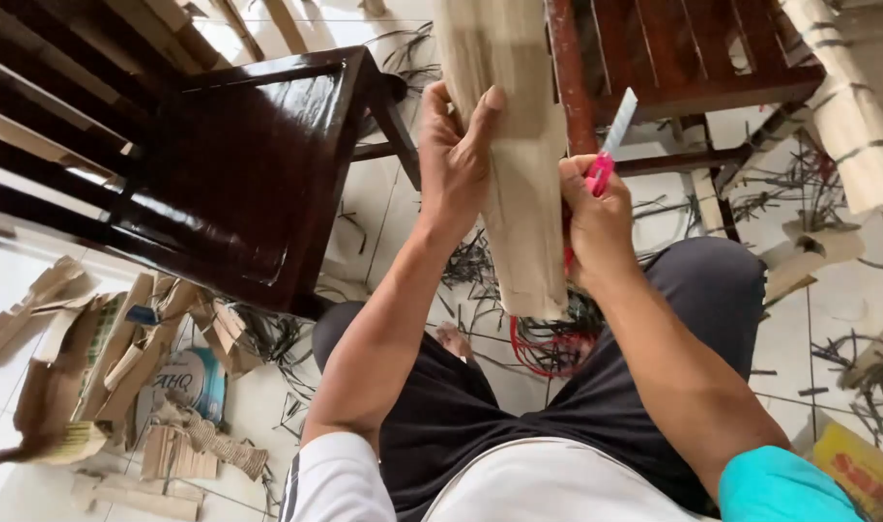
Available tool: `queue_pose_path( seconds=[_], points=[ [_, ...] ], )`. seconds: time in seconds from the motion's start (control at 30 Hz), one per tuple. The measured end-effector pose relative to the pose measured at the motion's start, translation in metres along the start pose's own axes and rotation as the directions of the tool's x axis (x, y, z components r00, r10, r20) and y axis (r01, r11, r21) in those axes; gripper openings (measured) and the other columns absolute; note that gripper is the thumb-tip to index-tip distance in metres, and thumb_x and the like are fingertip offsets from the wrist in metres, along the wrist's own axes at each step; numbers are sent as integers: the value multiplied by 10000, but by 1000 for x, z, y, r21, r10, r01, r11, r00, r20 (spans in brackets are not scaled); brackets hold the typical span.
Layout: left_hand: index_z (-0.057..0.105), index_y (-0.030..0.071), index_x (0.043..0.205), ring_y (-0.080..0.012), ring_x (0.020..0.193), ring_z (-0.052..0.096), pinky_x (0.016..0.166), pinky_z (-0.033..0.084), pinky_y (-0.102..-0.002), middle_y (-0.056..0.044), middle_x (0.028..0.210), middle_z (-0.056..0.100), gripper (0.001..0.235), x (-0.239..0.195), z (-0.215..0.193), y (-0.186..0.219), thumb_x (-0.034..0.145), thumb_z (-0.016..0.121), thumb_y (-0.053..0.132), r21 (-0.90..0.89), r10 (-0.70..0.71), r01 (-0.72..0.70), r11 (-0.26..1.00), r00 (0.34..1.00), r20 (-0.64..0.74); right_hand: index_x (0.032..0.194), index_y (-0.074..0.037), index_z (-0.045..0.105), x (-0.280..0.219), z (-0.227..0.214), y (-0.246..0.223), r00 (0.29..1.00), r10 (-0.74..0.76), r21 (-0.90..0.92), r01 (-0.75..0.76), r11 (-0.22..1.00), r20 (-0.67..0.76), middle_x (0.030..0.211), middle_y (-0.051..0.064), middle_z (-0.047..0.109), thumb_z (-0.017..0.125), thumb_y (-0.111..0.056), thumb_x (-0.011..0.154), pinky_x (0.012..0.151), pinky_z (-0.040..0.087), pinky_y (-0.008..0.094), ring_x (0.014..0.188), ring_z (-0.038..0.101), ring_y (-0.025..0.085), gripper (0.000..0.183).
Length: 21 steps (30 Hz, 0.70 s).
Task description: The person sits on the floor and uses a red-handled knife to cut and tie black plastic strips around a cylindrical bundle of light-colored material. They repeatedly wrap the strips, tighten them, and cut the excess, securing the bundle in place.
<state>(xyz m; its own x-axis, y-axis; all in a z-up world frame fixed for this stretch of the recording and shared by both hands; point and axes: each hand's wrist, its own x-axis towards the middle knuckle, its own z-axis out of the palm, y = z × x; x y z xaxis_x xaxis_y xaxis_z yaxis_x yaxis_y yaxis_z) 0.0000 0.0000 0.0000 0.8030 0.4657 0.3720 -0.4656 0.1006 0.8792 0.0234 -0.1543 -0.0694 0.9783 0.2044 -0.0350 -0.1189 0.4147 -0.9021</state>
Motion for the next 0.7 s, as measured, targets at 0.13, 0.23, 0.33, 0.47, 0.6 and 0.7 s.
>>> queue_pose_path(
  seconds=[0.13, 0.23, 0.33, 0.47, 0.6, 0.7],
  points=[
    [512, 32, 1101, -146, 722, 659, 688, 603, -329, -103, 827, 679, 434, 10, 26, -44, 969, 710, 394, -63, -111, 114, 991, 992, 53, 930, -163, 583, 22, -40, -25, 981, -147, -296, 105, 950, -124, 681, -25, 561, 673, -206, 1069, 505, 489, 194, 602, 632, 93, 171],
    [654, 78, 1152, -242, 777, 700, 698, 576, -410, -129, 927, 717, 409, 24, 18, -92, 880, 803, 345, -157, -493, 524, 837, 847, 201, 907, -153, 617, 74, -84, -10, 950, -301, -610, 190, 769, -83, 679, -31, 541, 747, -189, 1058, 552, 428, 230, 619, 539, 85, 202],
    [686, 114, 1258, -234, 868, 671, 778, 490, -356, -121, 1032, 746, 396, 26, 13, -108, 886, 723, 241, -143, -560, 650, 746, 729, 394, 914, -125, 647, 104, -112, 10, 926, -366, -723, 186, 665, -98, 677, 20, 556, 789, -208, 1031, 608, 451, 285, 645, 552, 142, 202],
    [697, 53, 1202, -231, 856, 650, 715, 465, -355, -117, 987, 734, 406, 36, 21, -110, 863, 834, 231, -156, -579, 615, 773, 784, 222, 924, -105, 646, 128, -103, 30, 931, -348, -739, 160, 654, -107, 738, 63, 605, 736, -210, 1013, 691, 477, 346, 730, 597, 211, 165],
    [621, 80, 1076, -224, 820, 632, 693, 499, -382, -124, 876, 682, 508, 44, 33, -111, 780, 884, 398, 107, -603, 600, 792, 798, -9, 942, -54, 633, 141, -102, 49, 920, -388, -791, 199, 579, -52, 776, 199, 630, 730, -165, 1026, 771, 517, 424, 821, 680, 366, 170],
    [583, 59, 1055, -196, 778, 613, 674, 498, -348, -74, 825, 616, 582, 50, 30, -147, 756, 872, 465, 109, -624, 639, 761, 768, -145, 951, -72, 631, 145, -109, 58, 934, -353, -800, 175, 574, -49, 792, 173, 635, 720, -187, 1036, 796, 516, 421, 861, 684, 366, 169]
  ],
)
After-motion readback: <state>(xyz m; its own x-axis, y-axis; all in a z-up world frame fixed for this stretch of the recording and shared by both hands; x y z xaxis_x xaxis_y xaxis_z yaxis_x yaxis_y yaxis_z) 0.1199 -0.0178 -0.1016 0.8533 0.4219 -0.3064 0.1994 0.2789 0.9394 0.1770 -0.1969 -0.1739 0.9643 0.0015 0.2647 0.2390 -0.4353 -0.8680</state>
